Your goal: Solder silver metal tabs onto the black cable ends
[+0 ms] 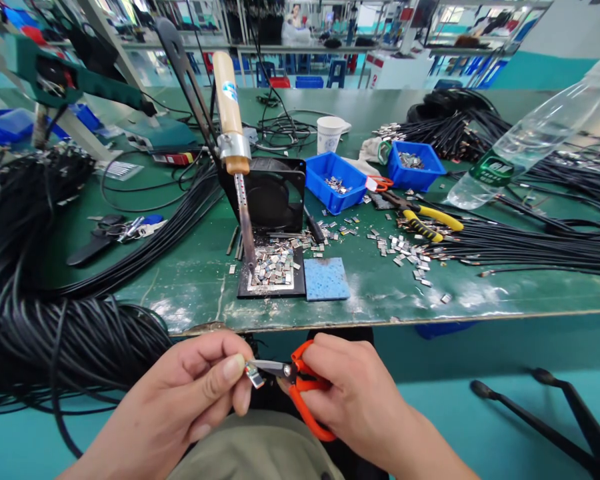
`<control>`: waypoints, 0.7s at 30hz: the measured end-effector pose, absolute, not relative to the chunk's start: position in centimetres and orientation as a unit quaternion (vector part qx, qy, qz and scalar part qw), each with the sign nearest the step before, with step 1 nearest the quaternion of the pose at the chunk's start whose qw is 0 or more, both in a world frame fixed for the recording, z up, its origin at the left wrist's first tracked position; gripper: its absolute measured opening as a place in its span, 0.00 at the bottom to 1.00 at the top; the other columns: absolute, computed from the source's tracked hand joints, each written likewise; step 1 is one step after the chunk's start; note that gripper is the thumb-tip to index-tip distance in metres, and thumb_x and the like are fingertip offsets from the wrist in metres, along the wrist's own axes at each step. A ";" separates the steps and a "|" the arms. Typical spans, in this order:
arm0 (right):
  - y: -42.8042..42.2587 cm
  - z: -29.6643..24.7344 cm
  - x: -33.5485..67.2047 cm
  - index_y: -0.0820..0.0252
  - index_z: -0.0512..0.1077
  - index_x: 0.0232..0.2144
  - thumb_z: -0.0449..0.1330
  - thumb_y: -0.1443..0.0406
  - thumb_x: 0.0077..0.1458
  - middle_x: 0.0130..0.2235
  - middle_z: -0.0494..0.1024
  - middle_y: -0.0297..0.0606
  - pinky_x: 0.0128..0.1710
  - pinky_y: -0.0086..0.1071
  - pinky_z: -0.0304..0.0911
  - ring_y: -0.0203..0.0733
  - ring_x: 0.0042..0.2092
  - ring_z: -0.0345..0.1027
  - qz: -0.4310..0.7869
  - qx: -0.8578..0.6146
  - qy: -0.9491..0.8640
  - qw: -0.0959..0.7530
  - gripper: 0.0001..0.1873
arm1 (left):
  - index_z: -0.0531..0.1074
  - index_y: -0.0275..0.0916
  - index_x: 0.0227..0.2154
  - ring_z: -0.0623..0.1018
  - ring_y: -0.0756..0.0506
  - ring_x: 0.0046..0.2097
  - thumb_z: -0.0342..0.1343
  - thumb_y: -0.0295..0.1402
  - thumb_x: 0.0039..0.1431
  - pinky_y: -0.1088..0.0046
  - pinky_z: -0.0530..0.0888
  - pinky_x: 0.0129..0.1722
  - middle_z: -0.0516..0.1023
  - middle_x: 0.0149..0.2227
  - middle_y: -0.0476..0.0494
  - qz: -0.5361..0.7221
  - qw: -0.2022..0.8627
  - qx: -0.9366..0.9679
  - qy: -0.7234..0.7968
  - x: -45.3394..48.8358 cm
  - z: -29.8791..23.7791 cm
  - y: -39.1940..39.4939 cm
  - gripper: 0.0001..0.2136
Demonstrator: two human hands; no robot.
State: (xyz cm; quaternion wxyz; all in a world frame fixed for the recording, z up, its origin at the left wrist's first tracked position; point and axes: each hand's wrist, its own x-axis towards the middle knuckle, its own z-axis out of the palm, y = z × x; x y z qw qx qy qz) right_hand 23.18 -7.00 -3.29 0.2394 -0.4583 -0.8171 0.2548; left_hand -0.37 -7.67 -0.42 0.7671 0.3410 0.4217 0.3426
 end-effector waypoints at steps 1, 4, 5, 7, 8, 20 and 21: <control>-7.0 -3.3 23.2 0.57 0.57 0.22 0.65 0.64 0.61 0.24 0.60 0.25 0.24 0.30 0.45 0.32 0.25 0.50 0.253 -0.458 -0.818 0.240 0.22 | 0.77 0.37 0.33 0.58 0.58 0.20 0.61 0.38 0.70 0.80 0.54 0.21 0.81 0.28 0.47 0.342 0.767 0.341 0.423 -0.4 -0.4 -7.7 0.11; -6.9 -3.2 23.2 0.57 0.57 0.22 0.64 0.64 0.62 0.24 0.60 0.25 0.24 0.30 0.45 0.32 0.25 0.50 0.247 -0.454 -0.821 0.244 0.22 | 0.77 0.37 0.33 0.58 0.58 0.20 0.61 0.38 0.69 0.80 0.54 0.21 0.81 0.28 0.47 0.341 0.766 0.341 0.424 -0.4 -0.5 -7.7 0.11; -6.9 -3.2 23.2 0.57 0.57 0.22 0.65 0.64 0.61 0.24 0.59 0.25 0.24 0.30 0.45 0.32 0.25 0.50 0.245 -0.453 -0.822 0.245 0.22 | 0.77 0.37 0.33 0.58 0.58 0.20 0.61 0.38 0.70 0.80 0.54 0.21 0.81 0.28 0.47 0.341 0.767 0.341 0.424 -0.4 -0.5 -7.7 0.11; -6.9 -3.3 23.3 0.57 0.56 0.22 0.65 0.65 0.61 0.24 0.59 0.25 0.24 0.31 0.45 0.32 0.25 0.49 0.238 -0.452 -0.824 0.245 0.22 | 0.77 0.37 0.33 0.57 0.58 0.20 0.60 0.39 0.70 0.80 0.53 0.21 0.81 0.28 0.48 0.340 0.768 0.340 0.422 -0.4 -0.5 -7.7 0.11; -6.9 -3.4 23.3 0.57 0.56 0.22 0.64 0.66 0.61 0.24 0.59 0.25 0.25 0.31 0.45 0.32 0.25 0.49 0.234 -0.453 -0.825 0.244 0.22 | 0.77 0.37 0.33 0.57 0.58 0.20 0.60 0.39 0.70 0.80 0.53 0.21 0.81 0.27 0.48 0.339 0.769 0.339 0.423 -0.4 -0.5 -7.7 0.12; -7.9 -4.5 22.5 0.56 0.55 0.22 0.59 0.69 0.61 0.23 0.58 0.25 0.24 0.32 0.44 0.33 0.24 0.49 0.203 -0.466 -0.814 0.282 0.19 | 0.77 0.36 0.32 0.56 0.56 0.21 0.62 0.39 0.68 0.80 0.51 0.20 0.79 0.26 0.48 0.348 0.778 0.313 0.419 0.0 -0.7 -7.7 0.12; -8.1 -4.5 22.3 0.56 0.55 0.23 0.59 0.70 0.61 0.23 0.57 0.25 0.24 0.32 0.44 0.33 0.24 0.49 0.207 -0.470 -0.807 0.293 0.19 | 0.77 0.36 0.32 0.56 0.56 0.21 0.62 0.40 0.68 0.79 0.51 0.20 0.79 0.25 0.48 0.350 0.780 0.308 0.417 0.1 -0.7 -7.7 0.12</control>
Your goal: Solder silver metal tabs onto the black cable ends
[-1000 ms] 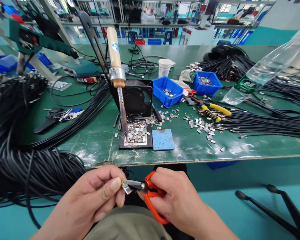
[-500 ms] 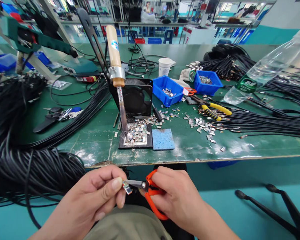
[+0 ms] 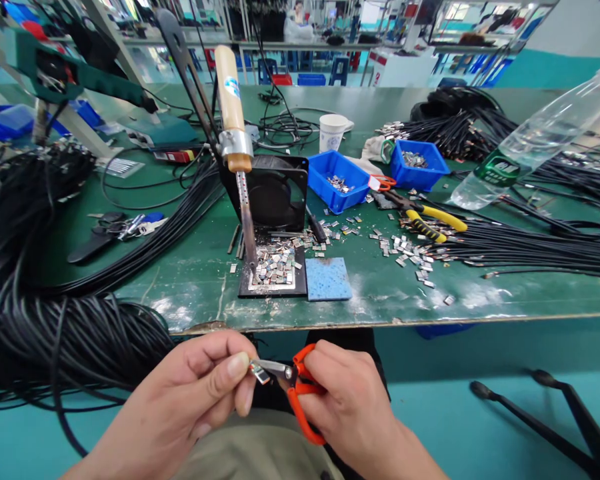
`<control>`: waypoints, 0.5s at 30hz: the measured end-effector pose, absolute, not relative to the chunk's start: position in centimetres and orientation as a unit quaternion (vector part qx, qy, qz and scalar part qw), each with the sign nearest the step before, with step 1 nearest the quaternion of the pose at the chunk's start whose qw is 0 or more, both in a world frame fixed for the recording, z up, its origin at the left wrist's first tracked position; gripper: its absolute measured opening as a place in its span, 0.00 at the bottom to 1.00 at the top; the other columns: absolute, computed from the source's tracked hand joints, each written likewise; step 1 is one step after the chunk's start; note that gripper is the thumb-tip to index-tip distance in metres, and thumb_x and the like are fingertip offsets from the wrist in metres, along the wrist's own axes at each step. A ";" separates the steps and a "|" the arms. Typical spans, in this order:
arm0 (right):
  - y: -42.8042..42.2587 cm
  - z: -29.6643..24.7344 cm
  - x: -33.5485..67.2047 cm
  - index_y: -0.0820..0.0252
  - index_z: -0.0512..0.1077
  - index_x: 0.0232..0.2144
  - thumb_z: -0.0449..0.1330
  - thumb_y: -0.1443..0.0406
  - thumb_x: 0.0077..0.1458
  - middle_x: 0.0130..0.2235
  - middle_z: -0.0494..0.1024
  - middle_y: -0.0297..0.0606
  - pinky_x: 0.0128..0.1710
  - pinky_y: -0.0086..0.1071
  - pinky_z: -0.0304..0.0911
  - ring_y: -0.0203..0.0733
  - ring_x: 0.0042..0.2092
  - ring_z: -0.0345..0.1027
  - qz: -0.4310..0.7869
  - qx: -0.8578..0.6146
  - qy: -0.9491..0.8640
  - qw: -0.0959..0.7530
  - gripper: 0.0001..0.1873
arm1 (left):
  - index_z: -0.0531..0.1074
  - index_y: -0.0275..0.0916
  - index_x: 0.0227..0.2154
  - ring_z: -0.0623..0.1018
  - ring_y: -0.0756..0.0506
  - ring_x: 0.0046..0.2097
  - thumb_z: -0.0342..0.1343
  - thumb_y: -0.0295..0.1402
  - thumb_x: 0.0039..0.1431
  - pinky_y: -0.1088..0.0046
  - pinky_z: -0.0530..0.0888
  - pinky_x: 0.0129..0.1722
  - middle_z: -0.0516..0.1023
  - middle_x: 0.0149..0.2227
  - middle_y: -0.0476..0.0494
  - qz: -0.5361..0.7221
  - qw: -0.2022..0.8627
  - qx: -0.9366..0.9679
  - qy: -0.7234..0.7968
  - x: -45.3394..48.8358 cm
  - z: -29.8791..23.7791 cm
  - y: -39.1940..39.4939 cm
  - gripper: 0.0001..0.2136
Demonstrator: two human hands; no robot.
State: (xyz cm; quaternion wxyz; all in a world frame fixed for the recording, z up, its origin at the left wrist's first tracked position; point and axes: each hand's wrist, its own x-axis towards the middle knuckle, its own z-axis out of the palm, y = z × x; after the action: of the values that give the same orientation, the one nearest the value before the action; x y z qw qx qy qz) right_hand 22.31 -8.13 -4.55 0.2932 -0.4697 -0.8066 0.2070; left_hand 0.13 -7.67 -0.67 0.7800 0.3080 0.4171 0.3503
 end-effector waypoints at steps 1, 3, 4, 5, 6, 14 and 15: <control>-8.3 -4.6 22.1 0.56 0.55 0.23 0.58 0.71 0.60 0.23 0.57 0.25 0.24 0.31 0.45 0.32 0.24 0.49 0.211 -0.473 -0.799 0.307 0.18 | 0.77 0.36 0.31 0.56 0.56 0.21 0.63 0.40 0.67 0.79 0.51 0.20 0.79 0.25 0.48 0.353 0.782 0.304 0.415 0.2 -0.6 -7.7 0.13; -8.7 -4.8 21.6 0.56 0.54 0.23 0.57 0.72 0.60 0.23 0.56 0.25 0.23 0.30 0.45 0.32 0.23 0.49 0.216 -0.482 -0.783 0.330 0.18 | 0.77 0.36 0.31 0.56 0.56 0.21 0.64 0.40 0.67 0.79 0.50 0.20 0.78 0.25 0.48 0.358 0.784 0.295 0.414 0.4 -0.4 -7.6 0.13; -8.9 -4.9 21.4 0.56 0.53 0.23 0.57 0.72 0.60 0.23 0.55 0.25 0.23 0.30 0.46 0.32 0.23 0.48 0.216 -0.488 -0.775 0.338 0.18 | 0.77 0.35 0.31 0.55 0.57 0.21 0.64 0.40 0.66 0.78 0.49 0.20 0.78 0.25 0.49 0.360 0.785 0.290 0.412 0.5 -0.4 -7.6 0.13; -9.1 -5.0 21.2 0.56 0.53 0.22 0.57 0.72 0.60 0.23 0.55 0.25 0.23 0.30 0.46 0.31 0.23 0.48 0.217 -0.493 -0.769 0.344 0.18 | 0.77 0.35 0.31 0.55 0.57 0.21 0.64 0.40 0.66 0.78 0.49 0.20 0.77 0.24 0.49 0.361 0.786 0.286 0.413 0.6 -0.3 -7.6 0.13; -9.2 -5.1 21.0 0.56 0.53 0.22 0.57 0.71 0.60 0.23 0.55 0.26 0.23 0.29 0.46 0.31 0.23 0.48 0.217 -0.499 -0.763 0.349 0.19 | 0.77 0.35 0.31 0.54 0.57 0.21 0.65 0.41 0.66 0.78 0.48 0.20 0.77 0.24 0.49 0.362 0.787 0.282 0.413 0.7 -0.2 -7.5 0.13; -9.7 -5.2 20.3 0.56 0.56 0.20 0.60 0.67 0.61 0.23 0.57 0.27 0.21 0.27 0.49 0.32 0.23 0.51 0.256 -0.531 -0.718 0.371 0.21 | 0.76 0.35 0.31 0.55 0.57 0.20 0.63 0.40 0.67 0.77 0.48 0.20 0.77 0.25 0.49 0.359 0.787 0.285 0.414 0.8 0.0 -7.4 0.14; -9.7 -5.1 20.7 0.56 0.58 0.20 0.60 0.66 0.62 0.22 0.58 0.27 0.21 0.27 0.51 0.32 0.23 0.52 0.272 -0.548 -0.699 0.370 0.21 | 0.76 0.35 0.31 0.54 0.57 0.20 0.63 0.40 0.67 0.77 0.48 0.20 0.78 0.25 0.49 0.358 0.786 0.285 0.417 0.7 0.0 -7.4 0.14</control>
State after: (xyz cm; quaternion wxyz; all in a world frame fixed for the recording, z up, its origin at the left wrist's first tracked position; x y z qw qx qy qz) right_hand 20.65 -9.66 -5.08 0.3705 -0.5480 -0.6988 0.2722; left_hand 0.74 -7.43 0.00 0.7859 0.2845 0.4166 0.3577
